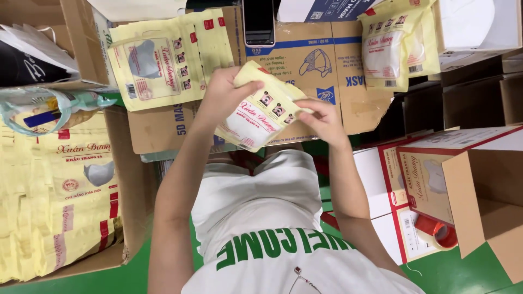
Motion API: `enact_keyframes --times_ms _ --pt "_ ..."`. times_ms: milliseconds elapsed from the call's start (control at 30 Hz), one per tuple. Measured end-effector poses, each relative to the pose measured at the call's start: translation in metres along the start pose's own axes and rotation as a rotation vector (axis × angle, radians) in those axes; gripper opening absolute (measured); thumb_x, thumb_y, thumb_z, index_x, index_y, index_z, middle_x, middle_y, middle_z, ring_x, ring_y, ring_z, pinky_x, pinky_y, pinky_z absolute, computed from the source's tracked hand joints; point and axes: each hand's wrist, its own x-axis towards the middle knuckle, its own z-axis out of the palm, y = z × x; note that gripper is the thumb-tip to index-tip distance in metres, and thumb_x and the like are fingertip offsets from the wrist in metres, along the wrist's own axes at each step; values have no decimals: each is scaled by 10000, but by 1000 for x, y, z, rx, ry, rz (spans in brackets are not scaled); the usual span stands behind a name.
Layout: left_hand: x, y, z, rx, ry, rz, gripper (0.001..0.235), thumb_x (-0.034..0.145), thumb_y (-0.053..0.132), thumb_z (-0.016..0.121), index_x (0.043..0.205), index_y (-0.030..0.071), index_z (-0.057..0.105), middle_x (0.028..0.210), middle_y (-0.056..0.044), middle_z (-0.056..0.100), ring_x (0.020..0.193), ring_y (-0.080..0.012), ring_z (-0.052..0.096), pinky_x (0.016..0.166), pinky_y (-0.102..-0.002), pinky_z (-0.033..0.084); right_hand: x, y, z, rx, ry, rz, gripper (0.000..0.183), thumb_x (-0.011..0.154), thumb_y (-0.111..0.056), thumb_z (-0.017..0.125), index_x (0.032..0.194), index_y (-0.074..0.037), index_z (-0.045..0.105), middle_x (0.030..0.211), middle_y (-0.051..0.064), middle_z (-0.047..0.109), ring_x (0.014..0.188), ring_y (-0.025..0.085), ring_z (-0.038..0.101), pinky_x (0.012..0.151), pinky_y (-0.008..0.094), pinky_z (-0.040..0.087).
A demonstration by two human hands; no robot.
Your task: The person places stacks of white face masks into yellow plastic pouches and seals them, then places the sealed pouches into a cardboard box and seals it using a red tape dispenser.
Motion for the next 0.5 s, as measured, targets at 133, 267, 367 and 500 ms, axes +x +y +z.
enact_keyframes --times_ms 133,267,367,500 --pt "-2 -10 2 -106 11 44 204 983 176 687 1066 1 753 864 -28 762 739 -46 692 624 -233 545 0 -9 14 -41 152 127 311 931 39 704 1240 31 664 1130 45 702 991 83 629 826 211 508" --pt "3 -30 7 -144 56 84 212 1021 170 655 1102 -3 749 886 -33 768 762 -51 697 656 -235 552 10 -8 17 -12 214 138 329 930 16 719 1249 -27 651 939 -4 686 870 64 621 780 202 482" --pt "10 -40 13 -54 46 98 210 973 176 704 1077 0 750 873 -41 766 753 -60 696 649 -246 551 19 -17 18 -256 159 95 161 921 -20 731 1079 -25 700 930 18 697 844 105 631 751 246 488" --pt "17 -26 18 102 -18 89 169 874 145 759 987 22 785 844 -48 792 728 -77 730 652 -249 573 26 -18 17 -465 85 -33 74 908 -56 732 970 -16 726 923 60 716 839 200 609 744 319 466"
